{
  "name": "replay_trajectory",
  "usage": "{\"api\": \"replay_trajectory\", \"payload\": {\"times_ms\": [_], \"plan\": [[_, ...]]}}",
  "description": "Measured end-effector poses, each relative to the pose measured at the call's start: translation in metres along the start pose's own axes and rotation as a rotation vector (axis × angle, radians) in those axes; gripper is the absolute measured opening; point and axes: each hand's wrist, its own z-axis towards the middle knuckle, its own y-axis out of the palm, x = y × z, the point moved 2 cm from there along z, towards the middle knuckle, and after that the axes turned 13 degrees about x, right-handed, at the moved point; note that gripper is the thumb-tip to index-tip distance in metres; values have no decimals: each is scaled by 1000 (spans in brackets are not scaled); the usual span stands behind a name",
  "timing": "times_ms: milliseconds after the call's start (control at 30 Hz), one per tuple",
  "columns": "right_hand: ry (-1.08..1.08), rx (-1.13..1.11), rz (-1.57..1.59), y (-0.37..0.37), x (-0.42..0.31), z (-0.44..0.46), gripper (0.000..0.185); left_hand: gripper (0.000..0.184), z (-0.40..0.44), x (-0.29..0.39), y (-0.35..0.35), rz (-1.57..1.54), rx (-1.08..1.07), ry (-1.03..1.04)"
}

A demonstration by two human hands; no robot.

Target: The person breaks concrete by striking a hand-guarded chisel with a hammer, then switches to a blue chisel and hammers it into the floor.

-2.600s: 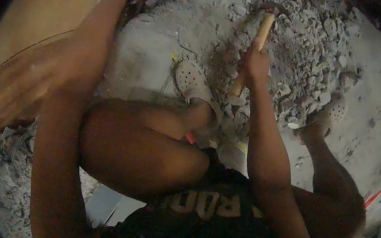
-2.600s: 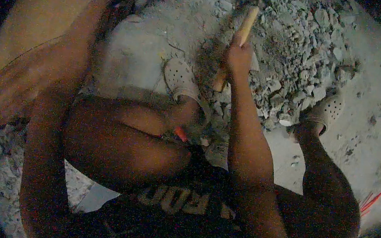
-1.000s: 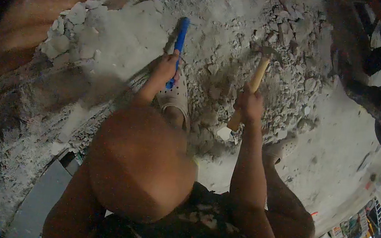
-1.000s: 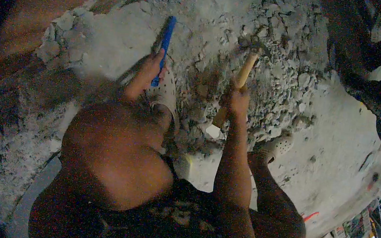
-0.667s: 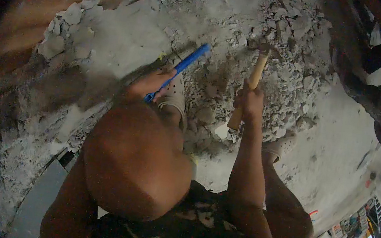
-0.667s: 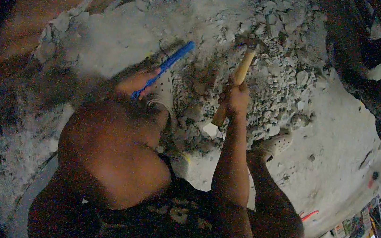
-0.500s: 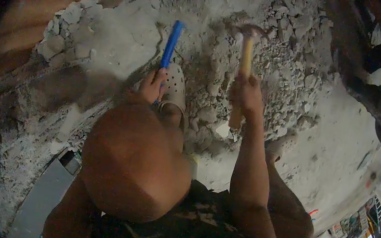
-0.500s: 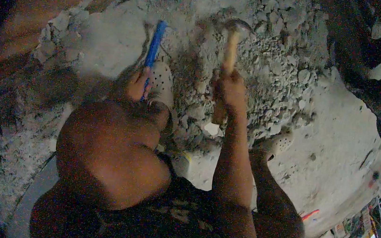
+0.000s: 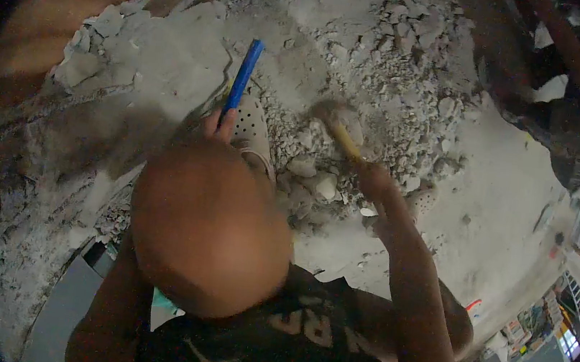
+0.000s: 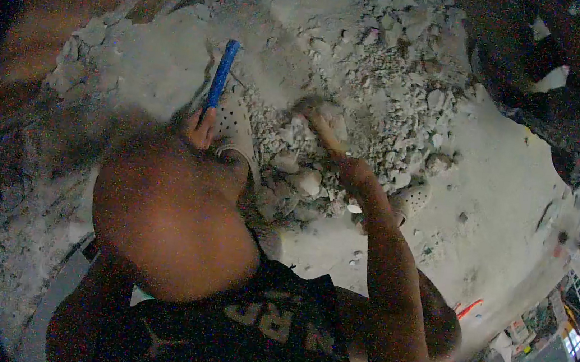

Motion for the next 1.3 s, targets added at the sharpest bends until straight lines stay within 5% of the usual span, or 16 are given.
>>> {"api": "replay_trajectory", "payload": {"times_ms": [33,100,133,333,433,467,567,633,700,733,767,833,867,933,1133,1300], "plan": [[84,-78,-135,-3,-6,-23,17,33,2,0,3,-6,-2,-11],[1148,-106,837,-23,-11,-62,38,34,4,-1,7,-60,-15,-109],[1148,-93,834,-43,-17,-68,38,35,6,-2,8,-92,-23,-175],[327,66,90,-154,-53,-75,34,39,-1,-12,21,-232,-17,-506],[683,254,477,-182,-76,-26,42,41,3,-16,31,-268,-4,-629],[897,135,665,-189,-81,8,46,42,4,-16,35,-280,6,-670],[569,350,718,-167,-84,94,52,44,12,-18,45,-280,32,-762],[598,361,783,-153,-83,153,52,46,17,-21,52,-283,44,-814],[889,114,1074,-113,-75,193,55,47,18,-38,61,-302,40,-818],[885,103,1075,-79,-63,189,55,48,19,-48,64,-330,20,-802],[542,224,660,-57,-47,183,39,48,20,-57,66,-358,-1,-786],[361,248,430,-50,-24,157,35,49,40,-36,57,-36,29,-337],[443,178,461,-50,-19,127,38,50,53,-22,53,74,54,-189],[532,61,360,-49,-12,71,38,50,72,17,41,176,-9,-441],[786,-32,643,-61,-33,-11,44,51,87,12,59,202,-54,-422],[956,113,1643,-106,-86,3,31,50,72,20,41,242,-62,-437]]}}
